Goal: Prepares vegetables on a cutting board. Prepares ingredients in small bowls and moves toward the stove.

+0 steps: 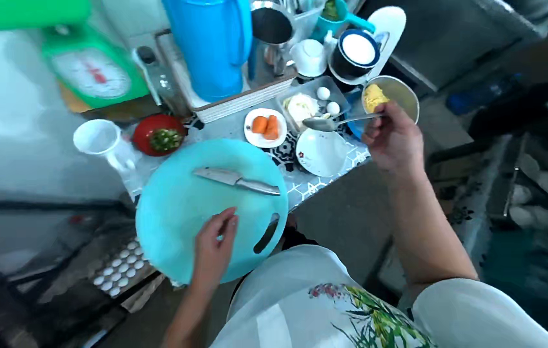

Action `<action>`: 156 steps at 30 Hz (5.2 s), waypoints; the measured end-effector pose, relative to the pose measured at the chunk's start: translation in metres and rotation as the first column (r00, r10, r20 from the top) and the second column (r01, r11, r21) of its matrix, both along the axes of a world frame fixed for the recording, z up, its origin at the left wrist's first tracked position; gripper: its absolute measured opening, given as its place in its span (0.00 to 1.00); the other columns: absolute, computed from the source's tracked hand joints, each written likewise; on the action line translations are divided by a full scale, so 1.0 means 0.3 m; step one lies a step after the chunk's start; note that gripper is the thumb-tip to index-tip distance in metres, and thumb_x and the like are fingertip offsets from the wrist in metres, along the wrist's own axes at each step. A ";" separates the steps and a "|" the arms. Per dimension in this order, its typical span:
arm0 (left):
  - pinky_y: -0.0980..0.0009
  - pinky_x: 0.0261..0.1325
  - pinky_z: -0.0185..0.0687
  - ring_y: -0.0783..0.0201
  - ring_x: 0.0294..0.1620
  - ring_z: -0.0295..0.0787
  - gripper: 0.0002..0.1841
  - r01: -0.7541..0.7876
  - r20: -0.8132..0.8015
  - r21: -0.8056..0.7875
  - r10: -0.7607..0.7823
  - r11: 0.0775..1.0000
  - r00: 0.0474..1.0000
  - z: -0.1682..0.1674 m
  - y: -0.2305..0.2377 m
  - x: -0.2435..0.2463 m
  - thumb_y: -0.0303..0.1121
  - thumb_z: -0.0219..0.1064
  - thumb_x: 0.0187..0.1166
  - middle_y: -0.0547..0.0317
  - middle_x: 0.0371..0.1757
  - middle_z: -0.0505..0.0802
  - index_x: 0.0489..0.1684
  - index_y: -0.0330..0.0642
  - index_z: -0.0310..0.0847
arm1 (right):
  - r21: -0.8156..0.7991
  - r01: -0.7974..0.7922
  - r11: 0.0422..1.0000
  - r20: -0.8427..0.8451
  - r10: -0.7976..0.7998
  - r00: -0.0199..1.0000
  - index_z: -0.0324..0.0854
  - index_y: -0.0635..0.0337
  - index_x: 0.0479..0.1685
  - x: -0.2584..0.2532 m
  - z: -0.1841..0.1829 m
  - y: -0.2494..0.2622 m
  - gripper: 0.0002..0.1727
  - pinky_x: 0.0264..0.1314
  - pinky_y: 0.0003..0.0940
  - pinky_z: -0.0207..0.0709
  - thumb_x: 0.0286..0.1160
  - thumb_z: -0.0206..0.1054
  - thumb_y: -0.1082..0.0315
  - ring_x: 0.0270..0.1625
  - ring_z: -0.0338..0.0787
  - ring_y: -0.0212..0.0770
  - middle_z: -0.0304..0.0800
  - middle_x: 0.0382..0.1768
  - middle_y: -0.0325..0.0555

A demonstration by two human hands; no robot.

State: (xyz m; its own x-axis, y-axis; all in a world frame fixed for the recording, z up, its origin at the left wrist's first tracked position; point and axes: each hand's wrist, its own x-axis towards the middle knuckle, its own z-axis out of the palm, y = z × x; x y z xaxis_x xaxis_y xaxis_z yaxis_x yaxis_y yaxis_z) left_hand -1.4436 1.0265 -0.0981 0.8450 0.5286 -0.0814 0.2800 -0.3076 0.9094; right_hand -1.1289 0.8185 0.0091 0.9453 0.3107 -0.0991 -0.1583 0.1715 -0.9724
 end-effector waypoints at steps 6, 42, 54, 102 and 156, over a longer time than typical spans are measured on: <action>0.63 0.44 0.94 0.60 0.35 0.96 0.40 0.069 -0.257 -0.539 -0.243 0.839 0.935 -0.017 -0.267 0.552 0.44 0.57 0.92 0.45 0.47 0.94 0.96 0.41 0.36 | -0.080 0.210 0.974 0.034 -0.208 0.977 0.79 0.47 0.42 0.094 -0.062 -0.320 0.20 0.30 0.21 0.80 0.96 0.39 0.58 0.23 0.79 0.24 0.79 0.23 0.26; 0.65 0.22 0.92 0.60 0.19 0.92 0.36 -0.575 -0.123 -0.618 0.656 0.537 0.744 -0.124 -0.024 -0.237 0.22 0.53 0.85 0.50 0.32 0.94 0.94 0.41 0.41 | -0.537 -0.328 0.777 0.624 0.628 0.466 0.85 0.67 0.63 -0.273 -0.477 1.013 0.15 0.62 0.46 0.86 0.88 0.57 0.73 0.54 0.93 0.53 0.91 0.54 0.60; 0.46 0.46 0.87 0.49 0.36 0.90 0.29 -0.477 -0.335 0.071 0.471 0.876 0.816 -0.087 0.398 -0.215 0.42 0.61 0.89 0.42 0.39 0.92 0.85 0.38 0.67 | -0.442 -0.296 0.847 0.637 0.528 0.562 0.83 0.70 0.61 -0.329 -0.502 0.977 0.16 0.47 0.32 0.87 0.91 0.53 0.70 0.40 0.91 0.37 0.91 0.44 0.53; 0.38 0.65 0.80 0.34 0.64 0.86 0.26 -0.301 -0.396 0.331 0.421 0.894 0.816 -0.146 0.572 0.238 0.29 0.50 0.91 0.30 0.69 0.84 0.89 0.41 0.64 | -0.257 -0.450 0.855 0.006 0.467 0.884 0.79 0.68 0.63 -0.382 -0.526 0.996 0.18 0.40 0.30 0.88 0.95 0.47 0.66 0.31 0.90 0.33 0.91 0.35 0.46; 0.49 0.75 0.71 0.37 0.75 0.73 0.18 -0.664 -0.136 0.405 0.760 0.629 0.636 -0.064 -0.086 -0.104 0.32 0.61 0.84 0.23 0.73 0.77 0.64 0.28 0.83 | -0.360 -0.217 0.908 0.300 0.332 0.894 0.79 0.71 0.61 0.185 -0.375 -0.371 0.17 0.51 0.33 0.89 0.92 0.48 0.69 0.40 0.94 0.32 0.95 0.39 0.42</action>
State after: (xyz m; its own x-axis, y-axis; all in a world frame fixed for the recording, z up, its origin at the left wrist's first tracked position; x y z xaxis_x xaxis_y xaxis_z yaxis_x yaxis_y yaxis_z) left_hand -1.4749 1.0007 -0.1172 0.1546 0.9876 0.0255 0.7400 -0.1329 0.6593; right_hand -1.0735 0.7071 -0.1033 0.8169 0.5706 0.0845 0.2024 -0.1463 -0.9683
